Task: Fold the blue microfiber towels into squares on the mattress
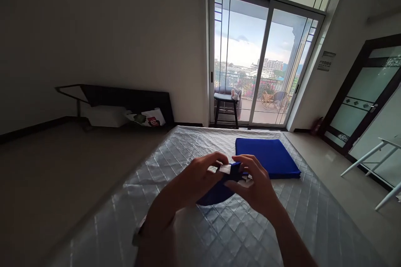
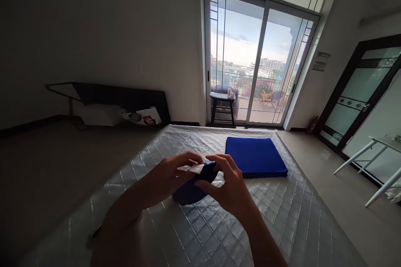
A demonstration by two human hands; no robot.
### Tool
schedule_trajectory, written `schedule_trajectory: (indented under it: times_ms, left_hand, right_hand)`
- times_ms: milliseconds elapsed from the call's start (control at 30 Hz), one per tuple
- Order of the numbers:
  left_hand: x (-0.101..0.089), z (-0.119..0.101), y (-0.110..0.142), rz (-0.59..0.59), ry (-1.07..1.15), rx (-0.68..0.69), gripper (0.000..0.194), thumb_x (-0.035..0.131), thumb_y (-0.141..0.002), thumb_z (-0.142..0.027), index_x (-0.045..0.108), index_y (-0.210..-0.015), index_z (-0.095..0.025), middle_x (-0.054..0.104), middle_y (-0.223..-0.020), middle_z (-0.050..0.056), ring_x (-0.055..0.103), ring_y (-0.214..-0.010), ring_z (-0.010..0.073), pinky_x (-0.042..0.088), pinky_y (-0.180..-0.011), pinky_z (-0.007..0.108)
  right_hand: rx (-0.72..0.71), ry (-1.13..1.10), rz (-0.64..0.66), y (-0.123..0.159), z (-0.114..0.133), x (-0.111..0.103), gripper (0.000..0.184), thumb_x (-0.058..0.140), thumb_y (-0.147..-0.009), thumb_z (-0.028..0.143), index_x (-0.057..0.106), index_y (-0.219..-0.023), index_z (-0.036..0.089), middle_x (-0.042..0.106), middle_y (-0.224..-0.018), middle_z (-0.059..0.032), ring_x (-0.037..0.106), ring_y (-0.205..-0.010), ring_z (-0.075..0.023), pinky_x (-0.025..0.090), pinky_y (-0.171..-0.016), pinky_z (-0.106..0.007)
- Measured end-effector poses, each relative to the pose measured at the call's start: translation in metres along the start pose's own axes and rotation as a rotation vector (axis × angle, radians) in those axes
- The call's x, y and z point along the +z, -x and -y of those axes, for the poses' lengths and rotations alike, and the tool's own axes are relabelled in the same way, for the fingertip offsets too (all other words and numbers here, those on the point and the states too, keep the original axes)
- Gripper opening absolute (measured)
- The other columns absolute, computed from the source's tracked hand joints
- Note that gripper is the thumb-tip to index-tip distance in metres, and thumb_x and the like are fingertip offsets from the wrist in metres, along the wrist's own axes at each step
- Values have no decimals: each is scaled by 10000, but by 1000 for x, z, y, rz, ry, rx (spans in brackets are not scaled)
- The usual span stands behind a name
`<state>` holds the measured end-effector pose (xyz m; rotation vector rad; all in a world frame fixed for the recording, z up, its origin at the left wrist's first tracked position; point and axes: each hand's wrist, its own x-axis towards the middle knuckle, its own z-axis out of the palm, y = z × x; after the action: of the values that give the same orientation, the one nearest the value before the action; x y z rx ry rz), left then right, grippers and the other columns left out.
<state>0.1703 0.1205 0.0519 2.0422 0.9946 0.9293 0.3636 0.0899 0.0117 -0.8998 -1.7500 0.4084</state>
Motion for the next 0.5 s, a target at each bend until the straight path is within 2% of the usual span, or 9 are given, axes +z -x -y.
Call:
schedule_trajectory:
  times_ms: [133, 267, 367, 500]
  left_hand:
    - [3, -4, -5, -8, -19, -12, 267, 545, -821, -463, 694, -858, -245, 684, -724, -10, 594, -610, 143, 465, -530, 226]
    - [7, -6, -9, -27, 95, -71, 297, 607, -786, -528, 664, -845, -243, 636, -642, -33, 521, -527, 128, 415, -465, 221]
    - [7, -3, -9, -113, 204, -97, 352, 665, -745, -576, 647, -847, -239, 583, -598, -52, 488, -493, 118, 404, -444, 219]
    - [5, -8, -4, -270, 306, -110, 422, 729, -699, -621, 666, -850, -232, 614, -636, -37, 524, -508, 120, 407, -444, 223]
  right_hand:
    - [16, -10, -5, -1, -1, -13, 309, 733, -866, 328, 682, -1170, 323, 651, -1111, -25, 637, -838, -145, 592, -800, -321]
    - [6, 18, 48, -1, 1, -23, 398, 734, -819, 231, 679, -1199, 334, 642, -1151, -26, 634, -876, -150, 587, -822, -324]
    - [-1, 14, 63, 0, 4, -26, 442, 673, -801, 157, 673, -1207, 331, 612, -1212, -36, 637, -910, -145, 578, -834, -316]
    - [65, 20, 38, 1, 3, -27, 528, 676, -746, 131, 645, -1236, 324, 537, -1370, -57, 635, -1020, -172, 568, -821, -312]
